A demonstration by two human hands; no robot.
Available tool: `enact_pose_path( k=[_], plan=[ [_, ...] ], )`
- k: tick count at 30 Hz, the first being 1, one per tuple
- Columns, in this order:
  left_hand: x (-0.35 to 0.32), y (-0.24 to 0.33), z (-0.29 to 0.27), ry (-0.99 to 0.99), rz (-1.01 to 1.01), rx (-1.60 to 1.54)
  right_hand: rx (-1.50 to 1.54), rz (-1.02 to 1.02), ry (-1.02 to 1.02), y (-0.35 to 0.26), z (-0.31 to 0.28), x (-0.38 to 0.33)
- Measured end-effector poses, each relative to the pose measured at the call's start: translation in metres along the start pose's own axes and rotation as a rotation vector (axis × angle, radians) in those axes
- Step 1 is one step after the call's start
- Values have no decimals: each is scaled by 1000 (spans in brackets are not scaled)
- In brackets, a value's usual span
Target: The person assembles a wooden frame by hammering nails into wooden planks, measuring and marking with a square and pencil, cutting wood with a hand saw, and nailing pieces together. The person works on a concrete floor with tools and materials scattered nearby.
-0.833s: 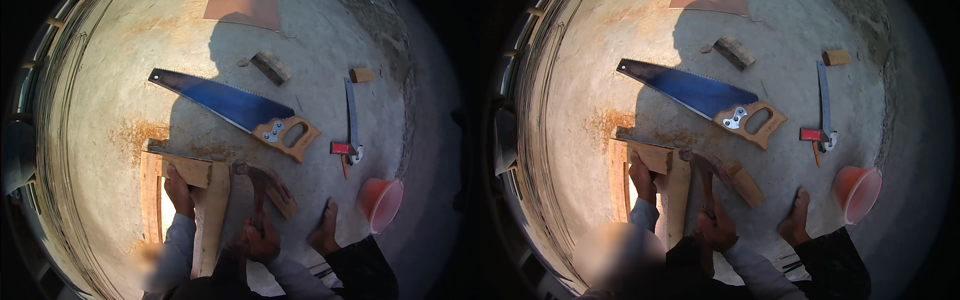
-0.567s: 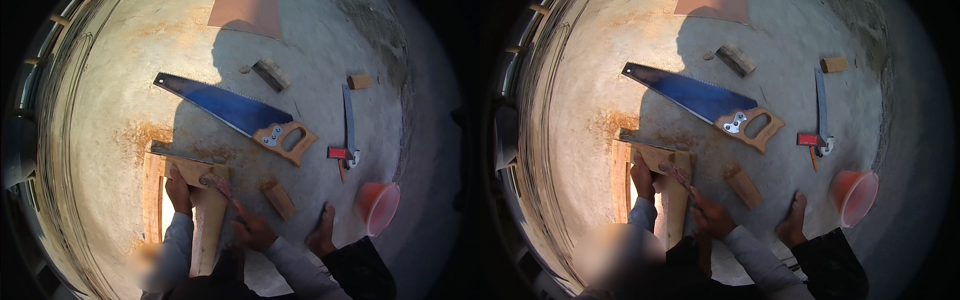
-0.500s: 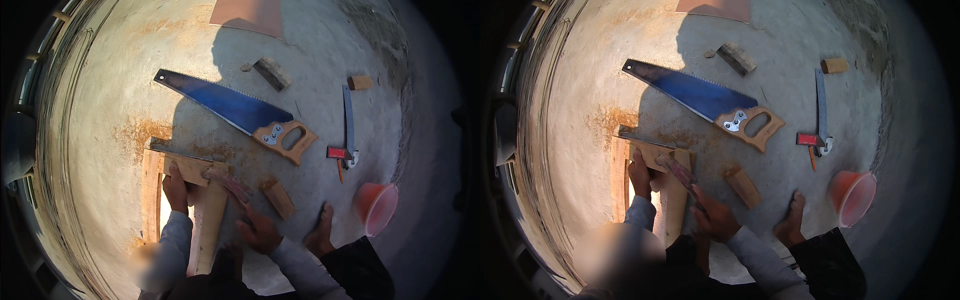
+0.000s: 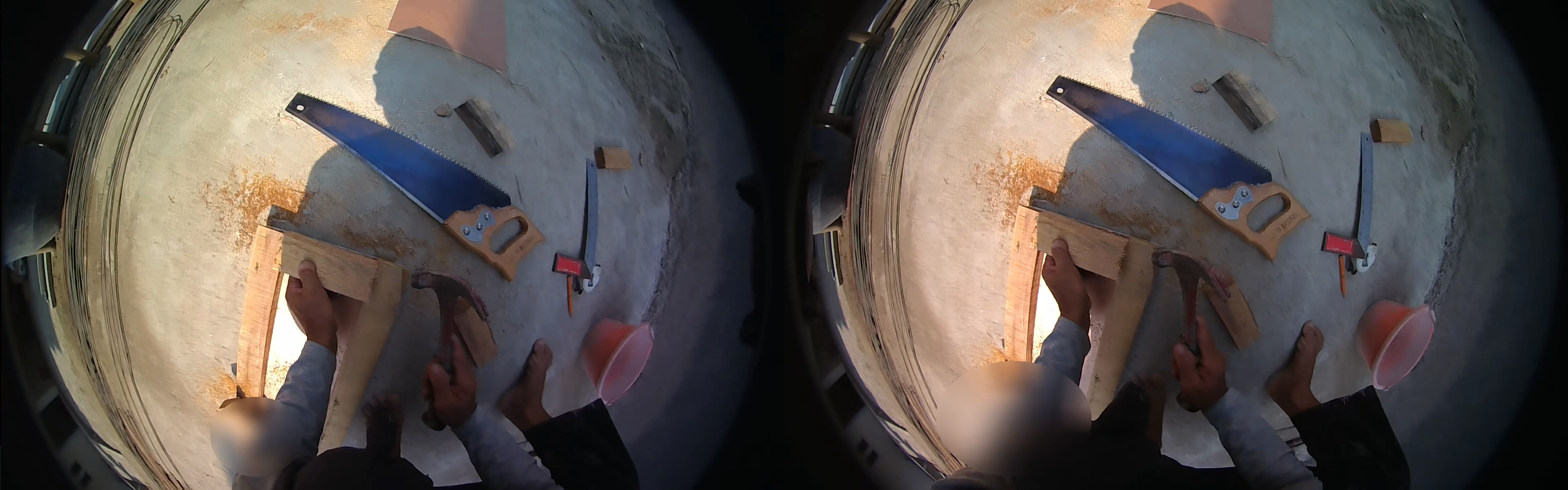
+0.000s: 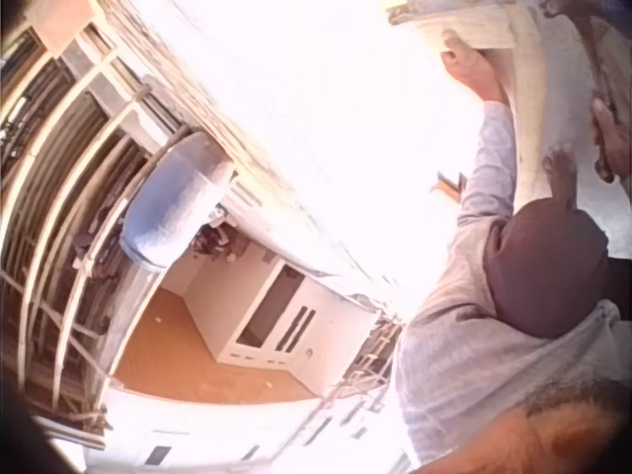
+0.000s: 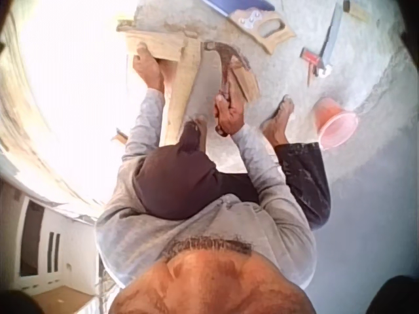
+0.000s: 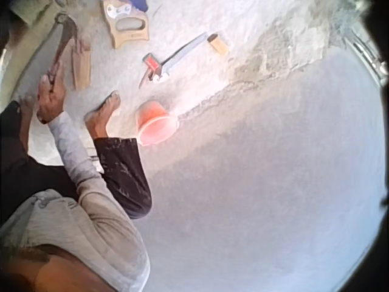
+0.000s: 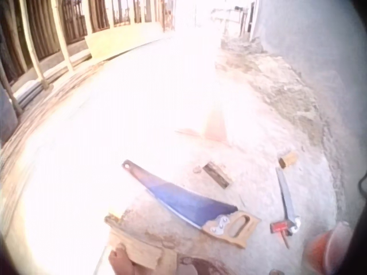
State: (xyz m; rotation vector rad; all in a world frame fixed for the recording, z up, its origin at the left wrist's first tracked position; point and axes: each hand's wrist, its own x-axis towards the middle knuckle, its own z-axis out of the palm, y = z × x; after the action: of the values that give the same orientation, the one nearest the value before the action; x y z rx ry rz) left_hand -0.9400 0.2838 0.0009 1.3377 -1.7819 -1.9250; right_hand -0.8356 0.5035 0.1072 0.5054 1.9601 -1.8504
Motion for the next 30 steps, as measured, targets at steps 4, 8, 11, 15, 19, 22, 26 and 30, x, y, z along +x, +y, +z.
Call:
enact_pose_path(
  k=[4,8,11,15,19,22,26,30],
  plan=[
    [-5,6,7,27,21,-36,-83,65,-27,12,-2,-5],
    [-5,6,6,30,45,-6,-168,9,-19,15,-3,-9],
    [-3,3,4,27,43,0,-152,-13,15,12,1,-11],
    [-3,2,5,17,49,-46,166,-16,89,2,12,-9],
    [-3,3,5,10,70,-63,289,-6,167,-10,22,1],
    [-1,2,3,2,75,-38,403,18,218,-17,26,15],
    [1,0,-1,-22,79,-21,407,68,212,-19,24,35],
    [2,0,-3,-36,102,29,-148,108,-151,-18,16,44]
  ],
)
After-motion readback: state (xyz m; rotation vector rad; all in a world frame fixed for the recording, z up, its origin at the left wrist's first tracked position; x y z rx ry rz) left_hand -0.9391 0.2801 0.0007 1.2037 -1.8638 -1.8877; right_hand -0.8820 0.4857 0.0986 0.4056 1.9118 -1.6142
